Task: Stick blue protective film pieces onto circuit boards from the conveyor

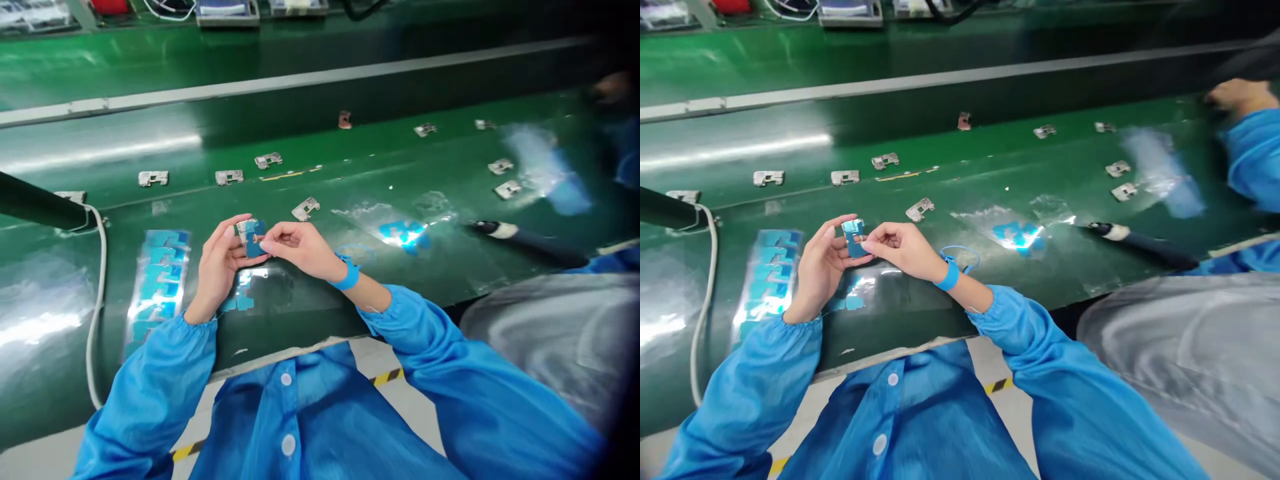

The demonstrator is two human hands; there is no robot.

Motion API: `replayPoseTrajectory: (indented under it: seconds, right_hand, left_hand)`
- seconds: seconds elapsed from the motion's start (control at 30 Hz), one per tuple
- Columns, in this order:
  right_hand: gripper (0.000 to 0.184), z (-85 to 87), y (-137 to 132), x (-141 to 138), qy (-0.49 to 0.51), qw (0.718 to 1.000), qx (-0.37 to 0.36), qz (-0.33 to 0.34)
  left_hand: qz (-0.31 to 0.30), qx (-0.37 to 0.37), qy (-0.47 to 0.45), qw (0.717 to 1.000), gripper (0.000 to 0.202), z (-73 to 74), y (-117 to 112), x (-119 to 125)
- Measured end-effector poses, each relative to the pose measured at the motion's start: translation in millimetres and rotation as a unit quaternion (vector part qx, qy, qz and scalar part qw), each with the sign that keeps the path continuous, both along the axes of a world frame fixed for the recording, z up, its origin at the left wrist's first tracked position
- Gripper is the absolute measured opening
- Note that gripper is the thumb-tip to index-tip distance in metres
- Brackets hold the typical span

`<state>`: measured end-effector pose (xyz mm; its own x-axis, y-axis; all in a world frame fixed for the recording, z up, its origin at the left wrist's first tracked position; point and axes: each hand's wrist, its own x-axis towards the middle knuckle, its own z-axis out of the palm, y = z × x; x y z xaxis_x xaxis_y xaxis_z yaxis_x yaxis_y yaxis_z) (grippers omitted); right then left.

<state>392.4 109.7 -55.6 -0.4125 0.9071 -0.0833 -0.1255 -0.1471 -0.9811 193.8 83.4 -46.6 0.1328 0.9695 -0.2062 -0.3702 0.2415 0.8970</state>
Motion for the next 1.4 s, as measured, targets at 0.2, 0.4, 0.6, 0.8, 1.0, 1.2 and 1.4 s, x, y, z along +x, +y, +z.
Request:
replayPoseTrajectory:
  seconds: [0.2,0.4,0.6,0.8,1.0,1.2,1.4]
  right_hand:
    - [0.035,0.5,-7.2,-0.4,-0.037,0.999,0.021,-0.016]
    - [0.033,-0.6,-7.9,1.6,-0.048,0.998,0.041,-0.001]
    - [0.040,-2.1,-7.7,1.4,-0.061,0.997,0.047,-0.006]
    - [0.044,-3.2,-7.8,1.4,-0.054,0.997,0.048,-0.014]
    - [0.047,-3.4,-7.5,1.6,-0.061,0.997,0.049,-0.014]
    - [0.041,-5.1,-7.3,2.1,-0.062,0.996,0.053,-0.019]
    - [0.033,-4.6,-8.0,1.9,-0.052,0.997,0.049,-0.020]
  left_hand:
    - [-0.020,0.013,0.017,1.000,0.049,-2.5,-2.9,0.6]
    - [-0.021,0.014,0.010,1.000,0.047,-4.3,-3.5,1.3]
    - [-0.028,0.020,0.025,0.999,0.048,-5.3,-3.2,1.0]
    - [-0.027,0.023,0.019,0.999,0.045,-2.7,-4.2,1.7]
    - [-0.031,0.025,0.026,0.999,0.045,-3.9,-4.2,1.8]
    - [-0.027,0.029,0.024,0.999,0.046,-5.6,-3.6,2.0]
    - [-0.026,0.029,0.022,0.999,0.046,-3.8,-4.0,2.5]
